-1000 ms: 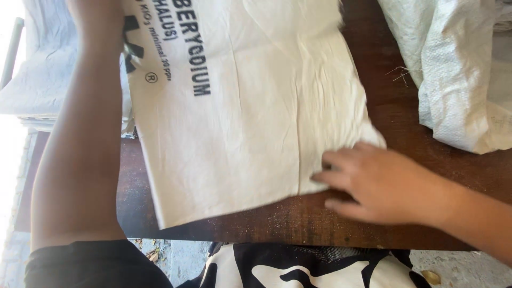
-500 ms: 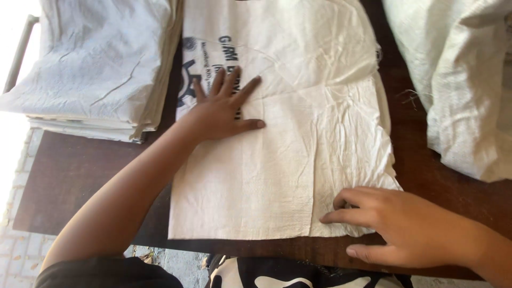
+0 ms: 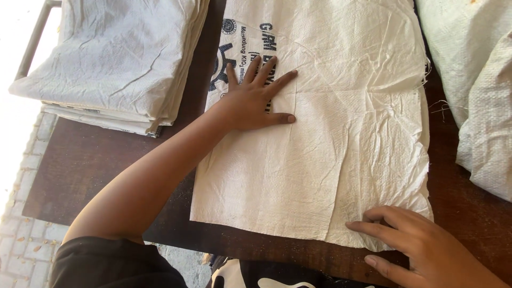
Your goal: Fold and stack large woven plastic bags on a table.
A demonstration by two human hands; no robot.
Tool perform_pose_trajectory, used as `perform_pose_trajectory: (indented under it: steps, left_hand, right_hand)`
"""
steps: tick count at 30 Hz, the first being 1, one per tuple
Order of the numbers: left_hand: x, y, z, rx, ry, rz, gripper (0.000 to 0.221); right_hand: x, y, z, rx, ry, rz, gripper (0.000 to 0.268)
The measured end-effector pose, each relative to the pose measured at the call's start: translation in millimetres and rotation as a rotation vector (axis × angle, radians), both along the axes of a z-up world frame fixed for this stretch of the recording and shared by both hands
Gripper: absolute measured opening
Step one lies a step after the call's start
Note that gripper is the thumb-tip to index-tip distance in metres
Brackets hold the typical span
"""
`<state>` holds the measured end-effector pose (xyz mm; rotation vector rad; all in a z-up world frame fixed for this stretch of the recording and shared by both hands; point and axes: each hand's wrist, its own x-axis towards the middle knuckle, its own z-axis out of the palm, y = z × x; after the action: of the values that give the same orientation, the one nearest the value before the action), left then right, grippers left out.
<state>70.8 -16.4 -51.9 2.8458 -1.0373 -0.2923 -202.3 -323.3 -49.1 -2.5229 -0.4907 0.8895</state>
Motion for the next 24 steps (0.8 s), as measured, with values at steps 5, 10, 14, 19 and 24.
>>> perform_pose_trajectory:
  steps: [5, 10, 14, 19, 24]
  left_hand:
    - [-11.9, -6.0, 1.4, -0.016, -0.007, -0.002, 0.102]
    - [-20.7, -9.4, 2.6, -0.006, -0.023, -0.012, 0.101]
    - [-47.4, -2.5, 15.9, -0.004, 0.011, -0.058, 0.093]
    - [-137.3, 18.2, 61.1, 0.096, 0.261, -0.072, 0.079]
    - [-202.9, 67.3, 31.2, -0.195, 0.061, -0.027, 0.073]
  right_hand:
    - [-6.7, -0.2, 4.5, 0.015, 0.073, -0.209, 0.058]
    - [-0.8, 10.5, 30.1, -0.05, 0.163, -0.376, 0.061]
    - [-6.2, 6.9, 31.8, -0.094, 0.183, -0.445, 0.063]
    - [-9.9, 14.0, 32.9, -0.064, 0.138, -0.49, 0.058]
    - [-15.7, 6.0, 19.2, -0.048, 0.06, -0.481, 0.057]
